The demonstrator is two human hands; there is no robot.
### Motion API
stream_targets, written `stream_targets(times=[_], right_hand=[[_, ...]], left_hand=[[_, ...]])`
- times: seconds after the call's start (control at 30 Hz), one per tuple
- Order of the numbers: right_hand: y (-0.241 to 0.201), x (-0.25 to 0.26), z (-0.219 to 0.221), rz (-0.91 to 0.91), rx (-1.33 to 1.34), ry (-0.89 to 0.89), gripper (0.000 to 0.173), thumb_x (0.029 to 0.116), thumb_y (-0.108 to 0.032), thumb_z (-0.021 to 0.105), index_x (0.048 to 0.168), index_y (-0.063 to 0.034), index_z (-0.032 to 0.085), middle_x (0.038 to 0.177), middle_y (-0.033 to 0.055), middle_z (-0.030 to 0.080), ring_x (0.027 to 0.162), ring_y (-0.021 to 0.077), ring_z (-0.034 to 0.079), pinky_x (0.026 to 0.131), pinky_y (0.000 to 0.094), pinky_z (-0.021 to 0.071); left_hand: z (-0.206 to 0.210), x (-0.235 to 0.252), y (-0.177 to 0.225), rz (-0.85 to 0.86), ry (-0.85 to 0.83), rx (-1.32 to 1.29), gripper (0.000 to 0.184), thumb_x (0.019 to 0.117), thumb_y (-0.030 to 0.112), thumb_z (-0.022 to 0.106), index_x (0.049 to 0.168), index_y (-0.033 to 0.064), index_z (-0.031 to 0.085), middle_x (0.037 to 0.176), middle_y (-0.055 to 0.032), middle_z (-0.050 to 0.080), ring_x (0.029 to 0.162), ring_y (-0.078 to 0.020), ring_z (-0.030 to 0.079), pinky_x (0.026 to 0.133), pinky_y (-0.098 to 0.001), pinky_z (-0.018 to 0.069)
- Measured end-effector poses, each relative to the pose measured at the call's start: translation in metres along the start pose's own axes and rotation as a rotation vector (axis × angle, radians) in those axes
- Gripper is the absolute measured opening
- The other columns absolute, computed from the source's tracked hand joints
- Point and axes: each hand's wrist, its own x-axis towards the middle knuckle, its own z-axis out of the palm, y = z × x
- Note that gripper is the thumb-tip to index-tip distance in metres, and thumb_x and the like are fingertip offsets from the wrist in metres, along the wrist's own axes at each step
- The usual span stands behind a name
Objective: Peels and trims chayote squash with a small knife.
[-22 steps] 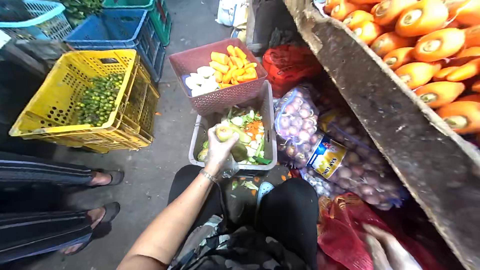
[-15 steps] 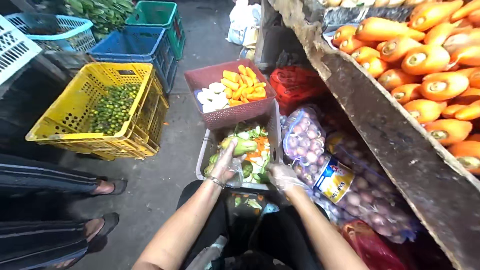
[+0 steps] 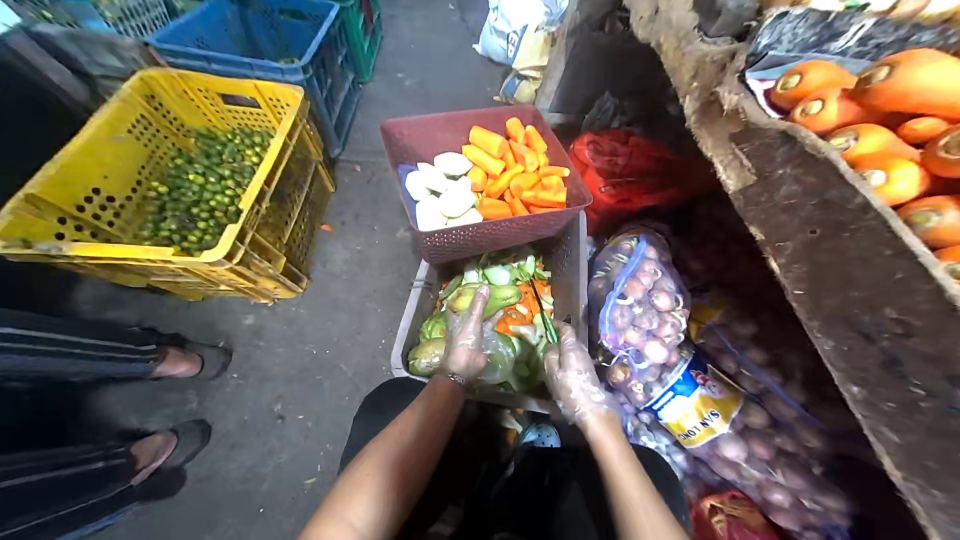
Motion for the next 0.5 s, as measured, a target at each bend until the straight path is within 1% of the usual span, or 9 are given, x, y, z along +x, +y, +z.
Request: stream_targets(times=[0.03, 0.07, 0.17, 0.27, 0.37, 0.43, 0.5], right_hand=[[-0.005, -0.005, 0.009, -0.054, 0.084, 0.08, 0.049, 0.1063, -0.017, 0.043, 0.154, -0.0048, 0.039, 0.126, 0.0227, 0.066, 0.109, 0.0345, 0.07, 0.096, 0.0516, 0.0551], [-0.009, -0.006, 0.018, -0.079, 0.108, 0.117, 0.047, 0.1086, -0.021, 0.043, 0.153, -0.0044, 0.041, 0.124, 0.0226, 0.068, 0.107, 0.0344, 0.071, 0.095, 0.0509, 0.0557], [-0.018, 0.0, 0.033, -0.028, 0.042, 0.046, 0.047, 0.1124, -0.025, 0.036, 0.15, 0.0018, 0.043, 0.126, 0.0253, 0.066, 0.115, 0.0366, 0.067, 0.103, 0.0502, 0.0513], [-0.02, 0.003, 0.042, 0.026, -0.007, 0.033, 0.046, 0.1131, -0.027, 0.033, 0.146, 0.0021, 0.046, 0.12, 0.0251, 0.068, 0.112, 0.0373, 0.069, 0.099, 0.0514, 0.0528], [-0.022, 0.005, 0.045, 0.027, -0.007, 0.031, 0.045, 0.1132, -0.028, 0.031, 0.144, 0.0013, 0.047, 0.112, 0.0239, 0.07, 0.107, 0.0366, 0.07, 0.095, 0.0515, 0.0544], [-0.022, 0.007, 0.045, 0.057, -0.019, 0.005, 0.045, 0.1133, -0.031, 0.031, 0.144, -0.0009, 0.047, 0.111, 0.0228, 0.071, 0.107, 0.0365, 0.071, 0.094, 0.0523, 0.0548], [-0.022, 0.011, 0.045, 0.098, -0.036, -0.016, 0.046, 0.1135, -0.033, 0.03, 0.145, -0.0025, 0.046, 0.113, 0.0226, 0.071, 0.108, 0.0367, 0.07, 0.095, 0.0532, 0.0545]], left_hand=[[0.003, -0.001, -0.002, 0.013, 0.005, -0.008, 0.074, 0.0983, 0.017, 0.069, 0.156, 0.0073, 0.023, 0.145, -0.0214, 0.048, 0.121, -0.0309, 0.06, 0.096, -0.0431, 0.0571], [0.005, -0.001, -0.004, 0.02, 0.01, -0.014, 0.073, 0.0983, 0.017, 0.069, 0.155, 0.0071, 0.024, 0.144, -0.0216, 0.048, 0.121, -0.0312, 0.06, 0.096, -0.0435, 0.0571], [0.005, -0.002, -0.008, 0.022, 0.042, -0.003, 0.072, 0.0976, 0.018, 0.07, 0.154, 0.0076, 0.028, 0.143, -0.0218, 0.049, 0.12, -0.0323, 0.061, 0.095, -0.045, 0.0578], [0.004, -0.003, -0.01, 0.033, 0.068, 0.01, 0.07, 0.0969, 0.019, 0.071, 0.152, 0.007, 0.03, 0.142, -0.0217, 0.05, 0.12, -0.0319, 0.061, 0.096, -0.0455, 0.0574], [0.003, -0.001, -0.01, 0.009, 0.084, 0.028, 0.071, 0.0982, 0.024, 0.07, 0.154, 0.008, 0.028, 0.146, -0.0206, 0.048, 0.127, -0.0317, 0.057, 0.101, -0.0462, 0.0544], [0.001, 0.0, -0.01, -0.017, 0.082, 0.053, 0.072, 0.0986, 0.026, 0.069, 0.155, 0.0087, 0.028, 0.147, -0.0201, 0.047, 0.128, -0.0315, 0.055, 0.101, -0.046, 0.0534], [0.0, -0.001, -0.012, -0.03, 0.068, 0.079, 0.072, 0.0982, 0.026, 0.07, 0.155, 0.0076, 0.029, 0.145, -0.0209, 0.048, 0.125, -0.032, 0.058, 0.098, -0.0455, 0.055]])
